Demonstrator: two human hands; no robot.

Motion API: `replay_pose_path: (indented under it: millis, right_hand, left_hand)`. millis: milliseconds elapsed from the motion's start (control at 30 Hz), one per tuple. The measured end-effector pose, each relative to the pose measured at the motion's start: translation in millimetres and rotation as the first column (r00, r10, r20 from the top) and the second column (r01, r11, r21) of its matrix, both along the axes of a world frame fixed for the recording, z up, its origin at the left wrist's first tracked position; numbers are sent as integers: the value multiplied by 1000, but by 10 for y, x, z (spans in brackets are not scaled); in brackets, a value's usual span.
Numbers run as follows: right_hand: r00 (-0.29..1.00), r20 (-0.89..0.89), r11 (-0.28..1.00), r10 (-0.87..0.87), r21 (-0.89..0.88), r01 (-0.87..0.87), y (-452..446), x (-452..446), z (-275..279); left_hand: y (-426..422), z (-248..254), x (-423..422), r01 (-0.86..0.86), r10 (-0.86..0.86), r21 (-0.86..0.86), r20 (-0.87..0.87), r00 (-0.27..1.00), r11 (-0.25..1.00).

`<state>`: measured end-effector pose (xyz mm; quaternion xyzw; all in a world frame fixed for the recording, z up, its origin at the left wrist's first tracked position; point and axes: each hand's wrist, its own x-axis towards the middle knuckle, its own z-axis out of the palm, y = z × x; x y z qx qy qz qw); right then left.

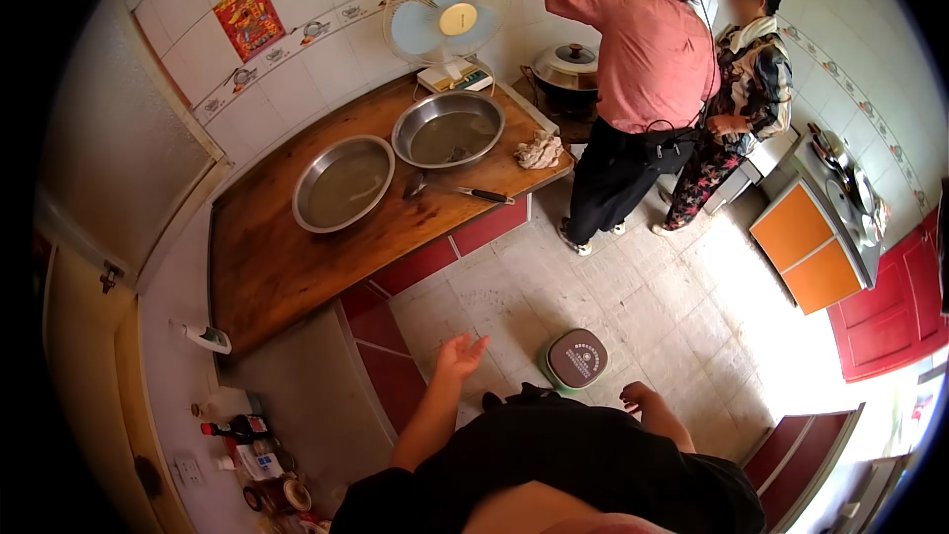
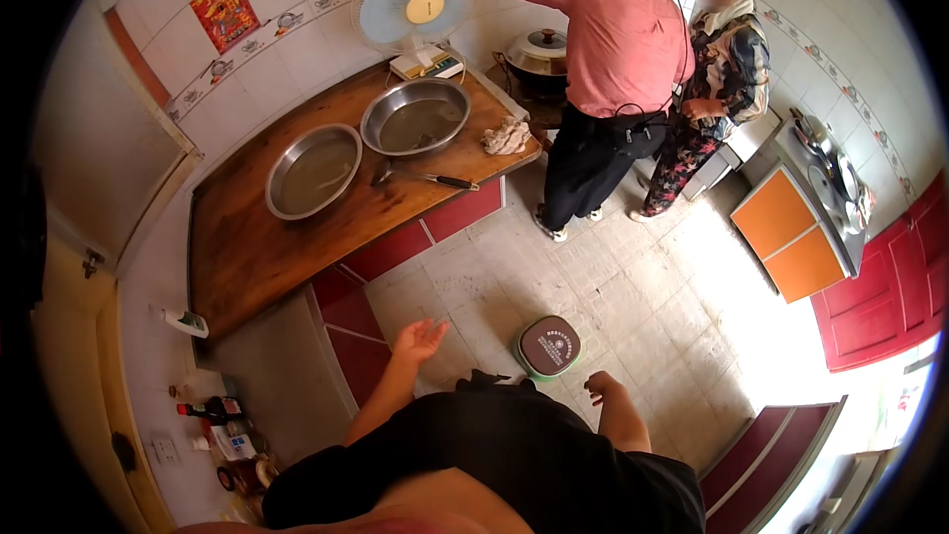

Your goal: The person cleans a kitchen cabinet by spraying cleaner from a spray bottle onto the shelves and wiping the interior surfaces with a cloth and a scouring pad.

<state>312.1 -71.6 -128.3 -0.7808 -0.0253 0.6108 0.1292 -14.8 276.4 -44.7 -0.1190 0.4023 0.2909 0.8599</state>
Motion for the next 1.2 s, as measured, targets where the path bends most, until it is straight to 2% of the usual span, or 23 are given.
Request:
replay_pose_path:
  millis: [433,467,533,633,733,833,900,1033,1200]
  right_hand:
    - [1000,15,1000,-9,12,8,70,70,-55]
    - [999,-25,999,22,44,-21,71,91,-69]
    - [964,26,929,263,262,-261,-141,266,-599]
    - [945,52,884,323,339,-321,-160,308,-591]
    - [949,34,876,313,375,-303,-215,347,-579]
    - [882,136,781,452,418,-464,-227,363,-576]
    - [821,213,728,530,383,-569,-226,368,-556]
    - [547,385,477,743,268,-837,-192,421,-532]
    - [277,510,216,815,176,-960,-198,462,-606]
  left_hand:
    - [-65,3,4,-60,59,-36,-7,998,998]
    - [-66,-19,6,-66,66,-40,-4,998,997]
    - [-75,-20,11,-74,74,-47,2,997,996]
    - [-91,-131,5,-64,64,-9,10,998,998]
    - [-72,-290,-8,-62,62,-11,64,996,998]
    - [-87,-244,-10,-77,79,-38,56,995,996]
    - [-110,-172,4,-90,92,-55,38,995,994]
    - [-124,-179,-11,-105,107,-75,28,994,992]
    - [-132,-169,-55,-108,110,-72,35,993,992]
